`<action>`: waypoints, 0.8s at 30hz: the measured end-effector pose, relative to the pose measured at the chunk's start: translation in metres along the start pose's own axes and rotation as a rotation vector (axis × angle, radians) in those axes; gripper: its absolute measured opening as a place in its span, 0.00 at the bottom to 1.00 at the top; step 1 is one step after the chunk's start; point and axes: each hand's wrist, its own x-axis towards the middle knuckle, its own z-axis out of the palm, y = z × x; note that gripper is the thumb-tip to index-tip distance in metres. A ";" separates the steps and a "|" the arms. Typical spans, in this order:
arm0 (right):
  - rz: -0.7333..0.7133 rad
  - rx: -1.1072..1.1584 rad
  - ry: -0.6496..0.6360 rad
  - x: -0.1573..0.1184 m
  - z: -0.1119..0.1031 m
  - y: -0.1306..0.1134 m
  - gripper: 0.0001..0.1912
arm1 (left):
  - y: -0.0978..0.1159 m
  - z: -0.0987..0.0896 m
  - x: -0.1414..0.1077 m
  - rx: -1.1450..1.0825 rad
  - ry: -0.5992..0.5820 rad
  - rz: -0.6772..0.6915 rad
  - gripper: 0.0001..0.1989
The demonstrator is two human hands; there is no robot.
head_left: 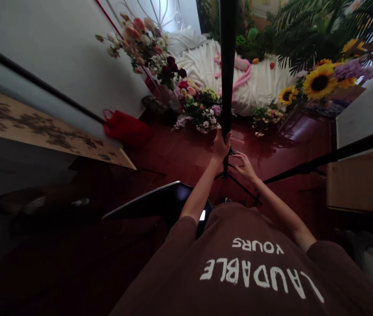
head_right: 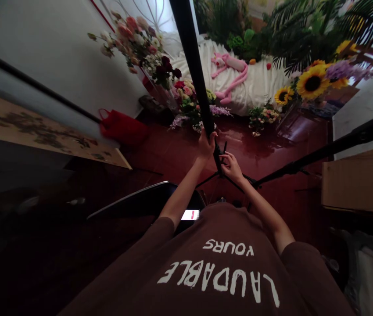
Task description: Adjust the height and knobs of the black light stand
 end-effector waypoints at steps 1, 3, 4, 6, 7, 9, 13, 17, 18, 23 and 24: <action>-0.010 0.000 -0.031 -0.001 0.000 0.000 0.20 | 0.009 0.001 0.007 -0.026 0.010 0.021 0.24; -0.009 0.008 -0.063 0.001 0.001 0.000 0.21 | 0.026 0.002 0.019 -0.083 0.021 0.050 0.23; -0.001 0.022 -0.067 0.002 0.002 0.000 0.21 | 0.034 0.003 0.025 -0.108 0.024 0.060 0.23; 0.021 0.070 -0.066 0.006 0.004 0.001 0.23 | 0.046 0.004 0.034 -0.143 0.029 0.075 0.22; 0.032 0.096 -0.064 0.007 0.004 0.001 0.25 | 0.050 0.004 0.037 -0.151 0.031 0.081 0.22; 0.065 0.146 -0.057 0.010 0.007 0.002 0.29 | 0.055 0.004 0.040 -0.151 0.031 0.089 0.23; 0.173 0.292 -0.009 0.013 0.014 0.000 0.37 | 0.054 0.003 0.042 -0.124 0.031 0.083 0.23; 0.200 0.205 0.092 0.018 0.020 -0.002 0.34 | 0.048 0.004 0.041 -0.128 0.021 0.082 0.23; 0.194 0.147 0.125 0.020 0.020 -0.002 0.31 | 0.046 0.004 0.040 -0.130 0.016 0.083 0.24; 0.157 -0.049 0.306 0.033 0.019 0.000 0.11 | 0.036 0.007 0.034 -0.101 0.033 0.058 0.26; 0.158 -0.071 0.318 0.035 0.018 0.001 0.11 | 0.035 0.007 0.033 -0.096 0.043 0.056 0.26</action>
